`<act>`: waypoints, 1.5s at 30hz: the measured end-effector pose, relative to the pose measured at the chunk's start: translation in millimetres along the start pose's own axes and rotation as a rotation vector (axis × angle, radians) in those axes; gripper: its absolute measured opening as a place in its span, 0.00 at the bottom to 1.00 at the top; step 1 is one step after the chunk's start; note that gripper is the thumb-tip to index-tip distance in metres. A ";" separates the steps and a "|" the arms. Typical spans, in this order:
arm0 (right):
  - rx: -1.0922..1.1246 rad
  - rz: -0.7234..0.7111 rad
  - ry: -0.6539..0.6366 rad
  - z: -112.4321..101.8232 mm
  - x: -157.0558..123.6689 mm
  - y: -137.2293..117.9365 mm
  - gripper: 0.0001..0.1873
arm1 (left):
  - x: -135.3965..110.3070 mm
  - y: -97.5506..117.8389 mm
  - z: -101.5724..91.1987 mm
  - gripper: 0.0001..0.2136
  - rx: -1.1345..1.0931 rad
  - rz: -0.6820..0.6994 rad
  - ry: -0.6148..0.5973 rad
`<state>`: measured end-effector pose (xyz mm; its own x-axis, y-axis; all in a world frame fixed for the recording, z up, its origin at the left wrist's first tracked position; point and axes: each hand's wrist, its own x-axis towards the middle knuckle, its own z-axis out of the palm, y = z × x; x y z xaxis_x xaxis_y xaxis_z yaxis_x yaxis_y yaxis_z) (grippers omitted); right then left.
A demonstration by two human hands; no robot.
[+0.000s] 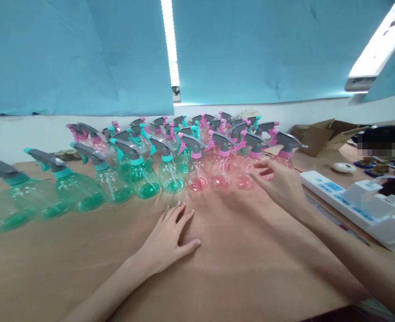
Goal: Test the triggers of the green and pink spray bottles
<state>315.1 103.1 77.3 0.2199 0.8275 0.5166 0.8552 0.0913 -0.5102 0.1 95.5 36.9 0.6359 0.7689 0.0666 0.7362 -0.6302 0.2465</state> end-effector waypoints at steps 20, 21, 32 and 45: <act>-0.082 0.092 -0.147 -3.6 16.8 21.5 0.36 | 60.0 75.1 27.8 0.19 -0.242 0.098 0.099; -0.065 0.063 -0.143 -7.5 11.0 20.3 0.35 | 61.6 75.8 28.7 0.20 -0.268 0.082 0.108; -0.007 -0.079 -0.209 -20.2 -54.6 -19.3 0.34 | 55.7 79.9 29.1 0.37 -0.561 0.011 0.197; 0.150 -0.235 -0.433 -6.4 -47.3 -93.0 0.27 | 10.3 40.4 7.7 0.41 -0.808 -0.009 0.263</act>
<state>228.2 51.9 104.7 -0.2119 0.9256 0.3136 0.7746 0.3547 -0.5236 38.1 77.1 40.1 0.4824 0.8367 0.2594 0.2861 -0.4303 0.8561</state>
